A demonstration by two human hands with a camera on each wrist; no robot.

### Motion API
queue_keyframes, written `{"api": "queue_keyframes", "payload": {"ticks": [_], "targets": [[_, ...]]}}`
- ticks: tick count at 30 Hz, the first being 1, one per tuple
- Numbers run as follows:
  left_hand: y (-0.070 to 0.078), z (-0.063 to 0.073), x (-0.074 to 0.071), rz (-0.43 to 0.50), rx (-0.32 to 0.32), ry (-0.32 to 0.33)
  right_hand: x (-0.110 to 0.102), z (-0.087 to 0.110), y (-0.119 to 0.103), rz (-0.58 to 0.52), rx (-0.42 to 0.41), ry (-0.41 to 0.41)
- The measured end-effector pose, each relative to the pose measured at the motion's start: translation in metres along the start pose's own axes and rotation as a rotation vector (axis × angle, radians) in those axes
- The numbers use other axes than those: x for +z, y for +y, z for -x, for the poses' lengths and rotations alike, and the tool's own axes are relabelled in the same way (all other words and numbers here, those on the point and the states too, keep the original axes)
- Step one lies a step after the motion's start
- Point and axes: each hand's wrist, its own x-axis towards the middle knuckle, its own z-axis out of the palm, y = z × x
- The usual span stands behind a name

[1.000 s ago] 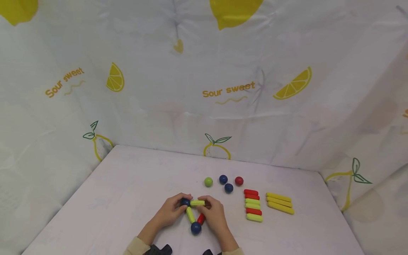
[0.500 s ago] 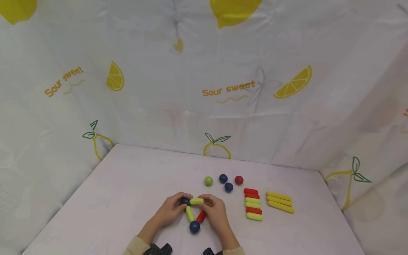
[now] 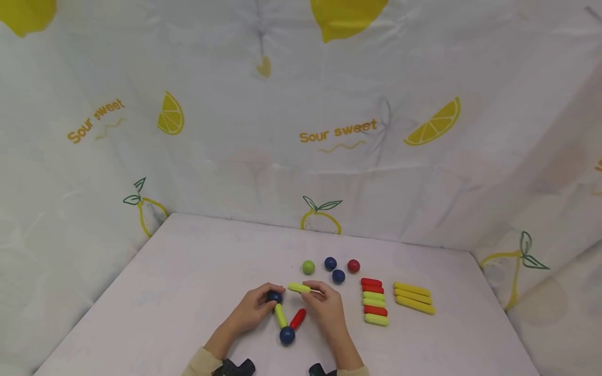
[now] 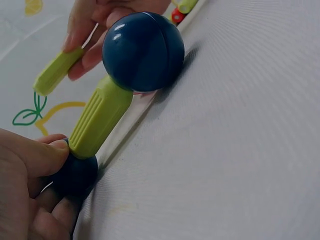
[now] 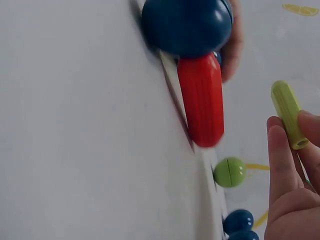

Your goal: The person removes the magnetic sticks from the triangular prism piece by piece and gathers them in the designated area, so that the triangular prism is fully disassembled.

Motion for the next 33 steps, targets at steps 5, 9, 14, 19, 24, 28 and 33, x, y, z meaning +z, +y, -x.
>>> {"api": "queue_keyframes", "payload": {"ticks": [5,9,14,19,24,28,33], "targets": [[-0.001,0.000,0.002,0.007,-0.010,0.002,-0.033,0.004,-0.005,0.104,0.017,0.041],[0.002,0.000,0.001,-0.001,0.007,0.003,-0.067,0.012,-0.003,0.213,0.055,0.085],[0.017,0.002,-0.005,-0.020,-0.001,0.002,-0.103,0.028,0.002,0.257,0.166,0.133],[0.045,0.006,-0.013,-0.005,-0.008,-0.002,-0.131,0.041,0.012,0.306,0.225,0.128],[0.046,0.005,-0.013,0.002,0.005,-0.007,-0.149,0.046,0.020,0.335,0.267,0.111],[0.044,0.005,-0.012,0.016,-0.005,-0.009,-0.156,0.046,0.025,0.368,0.286,0.099],[0.027,0.004,-0.005,0.010,-0.009,0.007,-0.160,0.044,0.029,0.425,0.297,0.098]]}}
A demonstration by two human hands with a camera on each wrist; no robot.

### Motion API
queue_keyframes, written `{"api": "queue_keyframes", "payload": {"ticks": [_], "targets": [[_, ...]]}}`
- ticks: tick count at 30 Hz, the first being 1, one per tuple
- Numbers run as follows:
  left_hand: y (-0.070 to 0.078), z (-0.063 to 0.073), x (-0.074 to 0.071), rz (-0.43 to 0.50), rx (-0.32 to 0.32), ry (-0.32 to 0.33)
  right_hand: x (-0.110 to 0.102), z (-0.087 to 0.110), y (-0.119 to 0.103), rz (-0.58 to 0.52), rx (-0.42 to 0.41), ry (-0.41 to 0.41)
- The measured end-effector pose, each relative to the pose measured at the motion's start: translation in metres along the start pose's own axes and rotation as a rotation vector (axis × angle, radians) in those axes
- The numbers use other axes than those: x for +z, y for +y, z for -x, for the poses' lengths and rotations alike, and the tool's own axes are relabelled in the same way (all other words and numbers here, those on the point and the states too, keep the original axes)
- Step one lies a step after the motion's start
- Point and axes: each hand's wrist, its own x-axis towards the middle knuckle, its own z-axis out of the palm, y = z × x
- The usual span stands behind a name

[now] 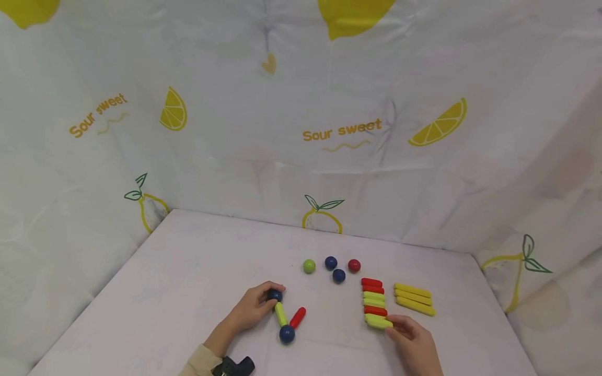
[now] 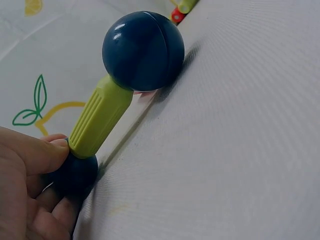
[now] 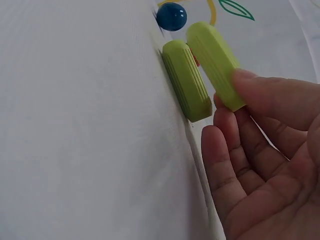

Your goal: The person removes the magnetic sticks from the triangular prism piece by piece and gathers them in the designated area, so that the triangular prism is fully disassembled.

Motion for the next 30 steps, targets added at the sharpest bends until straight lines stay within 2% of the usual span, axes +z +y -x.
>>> {"api": "queue_keyframes", "payload": {"ticks": [4,7,11,23,30], "targets": [[-0.018,-0.002,0.005,-0.024,0.004,0.010,0.000,-0.002,0.003,0.022,-0.024,0.004],[-0.024,-0.003,0.004,-0.012,0.010,0.005,0.002,-0.004,0.007,0.032,-0.037,0.008],[-0.025,-0.003,0.004,0.011,0.006,-0.004,0.004,-0.005,0.009,0.051,-0.046,0.010],[-0.021,-0.003,0.002,0.001,-0.013,-0.017,0.007,-0.003,0.005,0.137,-0.082,0.052],[-0.021,-0.003,0.003,-0.005,-0.020,-0.019,0.007,-0.003,0.005,0.094,-0.024,0.080]]}}
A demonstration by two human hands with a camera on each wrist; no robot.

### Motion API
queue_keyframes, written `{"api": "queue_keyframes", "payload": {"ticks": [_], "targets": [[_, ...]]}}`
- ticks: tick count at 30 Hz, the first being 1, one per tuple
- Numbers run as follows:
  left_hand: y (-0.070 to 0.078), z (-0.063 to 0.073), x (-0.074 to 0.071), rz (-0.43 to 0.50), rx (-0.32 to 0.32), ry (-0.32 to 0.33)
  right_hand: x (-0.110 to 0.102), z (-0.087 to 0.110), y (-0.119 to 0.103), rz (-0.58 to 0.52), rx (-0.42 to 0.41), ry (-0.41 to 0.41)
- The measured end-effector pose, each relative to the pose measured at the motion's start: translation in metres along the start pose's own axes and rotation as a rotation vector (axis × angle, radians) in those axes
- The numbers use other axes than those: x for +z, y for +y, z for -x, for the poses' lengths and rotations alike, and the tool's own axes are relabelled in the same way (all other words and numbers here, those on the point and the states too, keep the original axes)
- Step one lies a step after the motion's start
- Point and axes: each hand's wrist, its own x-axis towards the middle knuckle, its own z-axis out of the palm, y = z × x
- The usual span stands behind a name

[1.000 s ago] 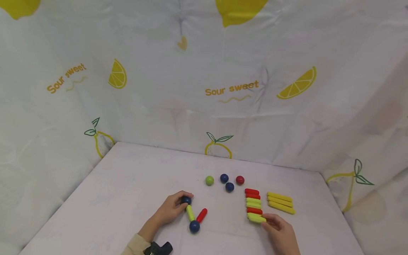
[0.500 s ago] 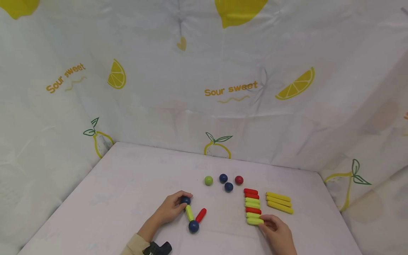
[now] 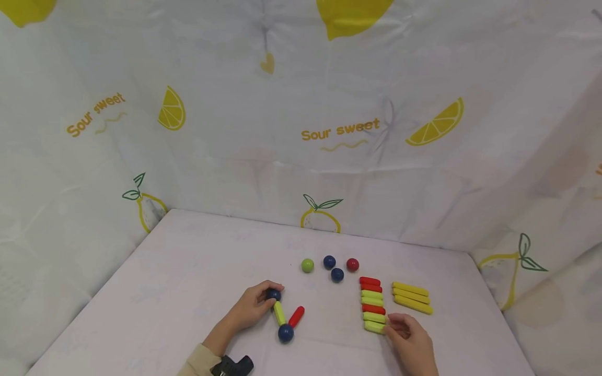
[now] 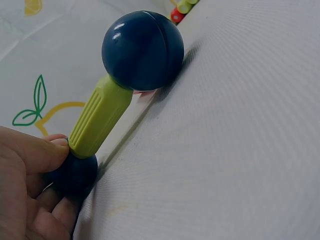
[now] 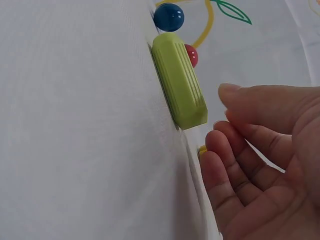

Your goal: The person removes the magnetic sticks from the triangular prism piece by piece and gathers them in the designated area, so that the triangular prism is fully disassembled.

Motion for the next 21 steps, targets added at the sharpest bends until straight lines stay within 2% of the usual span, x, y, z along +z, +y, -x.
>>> {"api": "queue_keyframes", "payload": {"ticks": [3,7,12,17,21], "targets": [[0.000,0.000,0.000,-0.008,0.007,0.003,-0.001,0.002,-0.004,-0.023,0.013,0.031],[-0.001,-0.001,0.000,-0.014,0.023,0.006,-0.003,0.007,-0.013,-0.049,-0.025,0.039],[-0.001,-0.002,0.001,-0.019,0.029,0.001,0.004,0.015,-0.033,-0.118,-0.092,-0.040],[-0.004,-0.001,0.001,-0.022,0.014,0.009,0.027,0.015,-0.056,-0.199,-0.164,-0.136],[-0.006,0.000,0.002,-0.020,0.026,0.010,0.046,0.015,-0.073,-0.245,-0.230,-0.239]]}}
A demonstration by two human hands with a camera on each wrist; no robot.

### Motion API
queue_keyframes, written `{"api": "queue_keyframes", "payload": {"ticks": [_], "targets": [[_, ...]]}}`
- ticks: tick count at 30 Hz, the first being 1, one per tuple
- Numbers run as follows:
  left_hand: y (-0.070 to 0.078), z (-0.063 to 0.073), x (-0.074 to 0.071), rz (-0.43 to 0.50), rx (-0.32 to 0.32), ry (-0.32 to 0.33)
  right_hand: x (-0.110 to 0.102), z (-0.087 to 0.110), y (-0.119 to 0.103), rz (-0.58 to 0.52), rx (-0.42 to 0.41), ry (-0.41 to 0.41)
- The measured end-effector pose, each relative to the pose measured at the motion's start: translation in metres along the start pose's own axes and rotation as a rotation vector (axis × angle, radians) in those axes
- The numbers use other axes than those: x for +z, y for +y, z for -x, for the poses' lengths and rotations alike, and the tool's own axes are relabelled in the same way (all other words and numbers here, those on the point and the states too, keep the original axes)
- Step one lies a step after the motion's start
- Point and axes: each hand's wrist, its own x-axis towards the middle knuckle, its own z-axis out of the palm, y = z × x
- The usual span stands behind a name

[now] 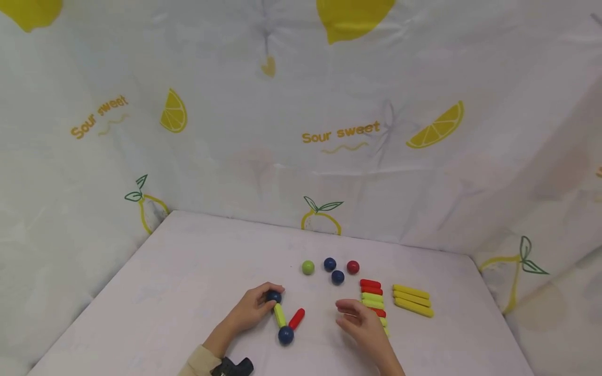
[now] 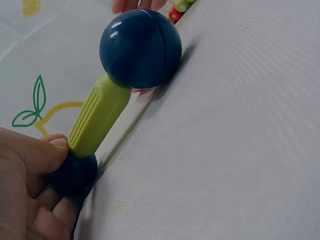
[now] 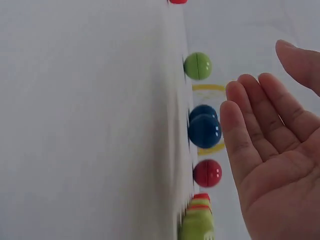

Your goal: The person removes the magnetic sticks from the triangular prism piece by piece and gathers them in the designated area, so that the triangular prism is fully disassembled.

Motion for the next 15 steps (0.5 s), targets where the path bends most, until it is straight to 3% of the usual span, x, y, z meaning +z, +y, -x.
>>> {"api": "queue_keyframes", "payload": {"ticks": [7,15], "targets": [[0.003,0.002,0.000,0.018,0.003,-0.007,0.027,-0.019,-0.004,-0.027,-0.116,-0.232],[0.003,0.000,-0.001,0.021,-0.008,-0.010,0.047,-0.038,0.003,-0.046,-0.191,-0.386]]}}
